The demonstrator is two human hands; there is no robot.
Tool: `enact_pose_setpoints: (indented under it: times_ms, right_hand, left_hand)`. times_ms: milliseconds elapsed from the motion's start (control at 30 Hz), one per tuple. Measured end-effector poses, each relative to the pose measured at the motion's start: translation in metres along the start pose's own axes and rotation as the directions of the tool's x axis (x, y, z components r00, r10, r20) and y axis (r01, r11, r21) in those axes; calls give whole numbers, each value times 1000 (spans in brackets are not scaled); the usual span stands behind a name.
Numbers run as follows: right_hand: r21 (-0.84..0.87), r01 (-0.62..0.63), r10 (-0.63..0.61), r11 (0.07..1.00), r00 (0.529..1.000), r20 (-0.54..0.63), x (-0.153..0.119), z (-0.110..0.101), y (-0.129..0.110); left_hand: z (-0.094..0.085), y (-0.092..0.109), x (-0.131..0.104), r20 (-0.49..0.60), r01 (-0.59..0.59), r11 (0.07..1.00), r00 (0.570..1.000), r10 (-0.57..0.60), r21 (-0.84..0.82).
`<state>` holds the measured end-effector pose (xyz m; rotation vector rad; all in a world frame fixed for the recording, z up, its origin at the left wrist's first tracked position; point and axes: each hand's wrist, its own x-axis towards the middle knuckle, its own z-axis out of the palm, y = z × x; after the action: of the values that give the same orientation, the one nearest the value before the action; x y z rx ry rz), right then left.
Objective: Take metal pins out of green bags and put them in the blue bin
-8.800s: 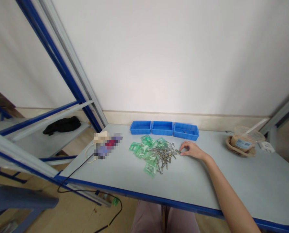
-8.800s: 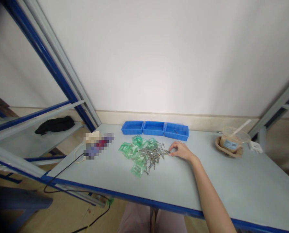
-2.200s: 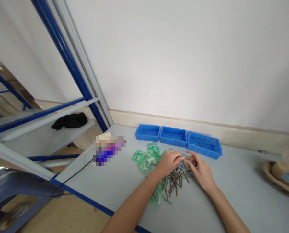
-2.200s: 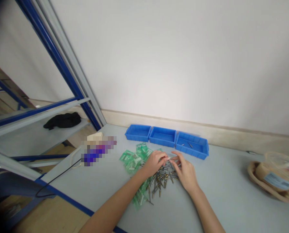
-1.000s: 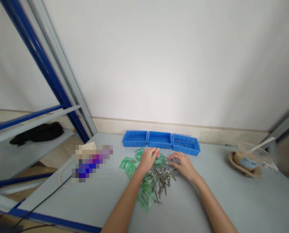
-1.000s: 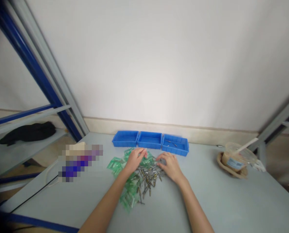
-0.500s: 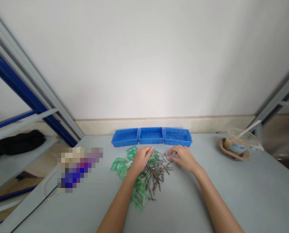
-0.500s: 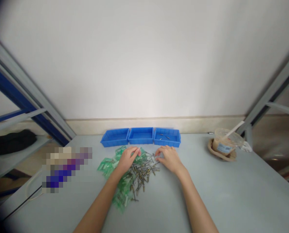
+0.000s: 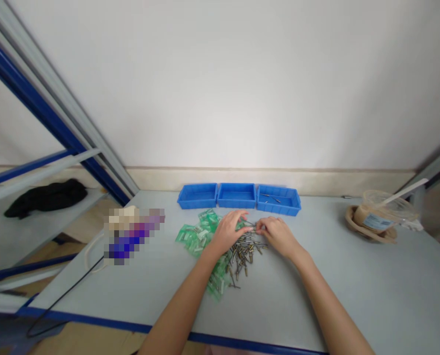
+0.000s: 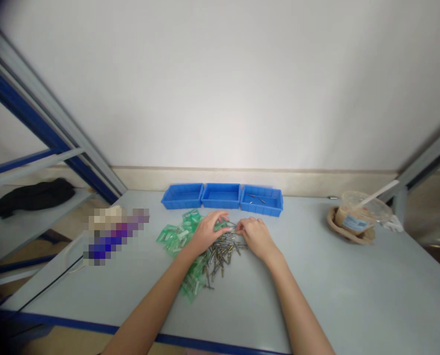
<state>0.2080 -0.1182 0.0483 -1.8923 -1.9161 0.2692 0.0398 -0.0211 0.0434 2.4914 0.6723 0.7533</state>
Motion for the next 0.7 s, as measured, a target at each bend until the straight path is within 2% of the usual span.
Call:
enact_pose_setpoints:
  times_ms: [133, 333, 500, 600, 700]
  right_hand:
    - [189, -21, 34, 982, 997, -63, 3, -1, -1]
    - [340, -35, 78, 940, 991, -113, 4, -4, -7]
    - [235, 15, 21, 972, 989, -147, 2, -5, -9]
    - [123, -22, 43, 992, 984, -171, 1, -6, -10]
    - [104, -57, 73, 993, 986, -152, 0, -7, -11]
  left_hand:
    - [5, 7, -2, 62, -108, 991, 993, 104, 77]
    - [5, 7, -1, 31, -94, 984, 995, 90, 152]
    - [5, 6, -1, 14, -24, 984, 1000, 22, 177]
    - [5, 7, -1, 3, -9, 993, 1000, 9, 114]
    - [6, 7, -2, -5, -25, 996, 1000, 25, 81]
